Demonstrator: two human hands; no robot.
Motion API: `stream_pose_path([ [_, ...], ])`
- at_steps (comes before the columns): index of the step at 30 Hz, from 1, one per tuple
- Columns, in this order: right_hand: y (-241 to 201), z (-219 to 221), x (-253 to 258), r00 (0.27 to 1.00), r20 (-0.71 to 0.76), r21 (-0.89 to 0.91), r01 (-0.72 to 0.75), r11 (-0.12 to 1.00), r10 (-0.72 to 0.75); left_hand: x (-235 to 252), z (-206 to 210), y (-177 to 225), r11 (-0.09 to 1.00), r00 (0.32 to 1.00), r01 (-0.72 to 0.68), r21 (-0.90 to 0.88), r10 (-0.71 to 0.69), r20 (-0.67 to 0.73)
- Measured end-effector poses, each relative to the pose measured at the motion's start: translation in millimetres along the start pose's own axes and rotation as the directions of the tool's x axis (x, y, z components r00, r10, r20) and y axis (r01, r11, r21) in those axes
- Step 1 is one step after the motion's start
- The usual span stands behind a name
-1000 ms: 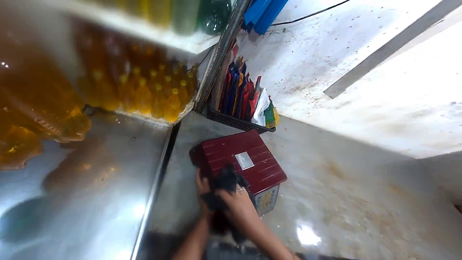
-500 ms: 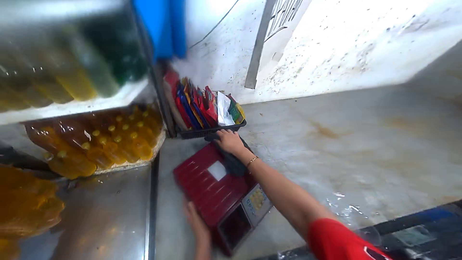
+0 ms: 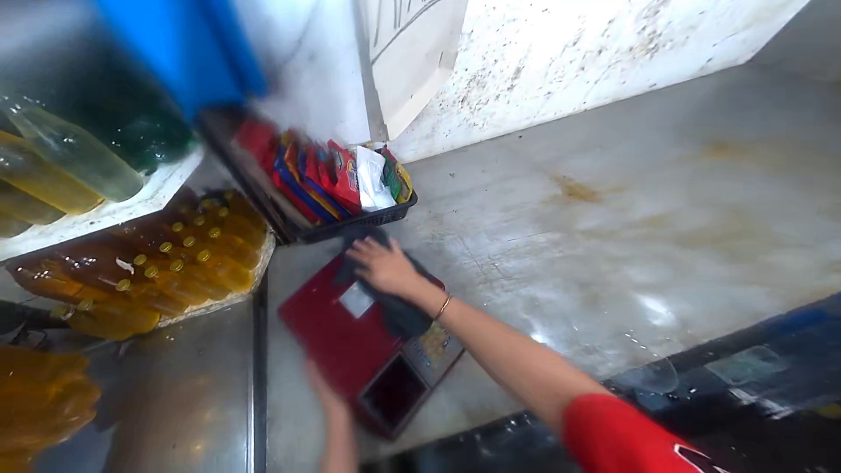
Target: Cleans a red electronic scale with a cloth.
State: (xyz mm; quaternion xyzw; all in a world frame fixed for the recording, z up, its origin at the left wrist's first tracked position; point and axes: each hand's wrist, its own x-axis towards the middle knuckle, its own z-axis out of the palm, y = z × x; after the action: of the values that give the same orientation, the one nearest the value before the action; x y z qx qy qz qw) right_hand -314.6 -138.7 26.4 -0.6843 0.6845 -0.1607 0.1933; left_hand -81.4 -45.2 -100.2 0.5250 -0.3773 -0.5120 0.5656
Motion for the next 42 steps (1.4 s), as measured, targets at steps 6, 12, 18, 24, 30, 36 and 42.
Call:
stream_pose_path([
  [6,-76,58,-26,0.993,-0.027,-0.060,0.114,0.992,-0.116,5,-4,-8,1.000,1.000,-0.026,-0.004,0.026,0.008],
  [12,-83,41,-19,0.965,0.022,0.020,0.260,0.965,-0.260,7,-1,-9,0.999,0.999,-0.043,-0.002,0.043,-0.013],
  [18,-46,18,15,0.991,-0.126,-0.050,-0.044,0.998,0.037,5,3,-6,0.999,0.999,-0.016,-0.032,0.016,-0.029],
  [24,-123,76,-79,0.926,0.028,0.060,0.375,0.925,-0.377,-8,-2,1,0.996,0.999,0.032,0.087,-0.030,-0.016],
  [30,15,0,-37,0.970,-0.228,-0.011,-0.094,0.996,0.089,5,2,-3,0.999,0.999,-0.031,0.012,0.031,0.018],
  [36,-99,65,-89,0.975,-0.108,-0.004,0.197,0.980,-0.197,-1,-4,-2,1.000,0.997,-0.008,0.005,0.008,0.073],
  [42,-17,21,-75,0.970,-0.223,0.026,0.104,0.994,-0.096,4,-3,-7,0.995,0.995,0.065,-0.069,-0.060,0.076],
])
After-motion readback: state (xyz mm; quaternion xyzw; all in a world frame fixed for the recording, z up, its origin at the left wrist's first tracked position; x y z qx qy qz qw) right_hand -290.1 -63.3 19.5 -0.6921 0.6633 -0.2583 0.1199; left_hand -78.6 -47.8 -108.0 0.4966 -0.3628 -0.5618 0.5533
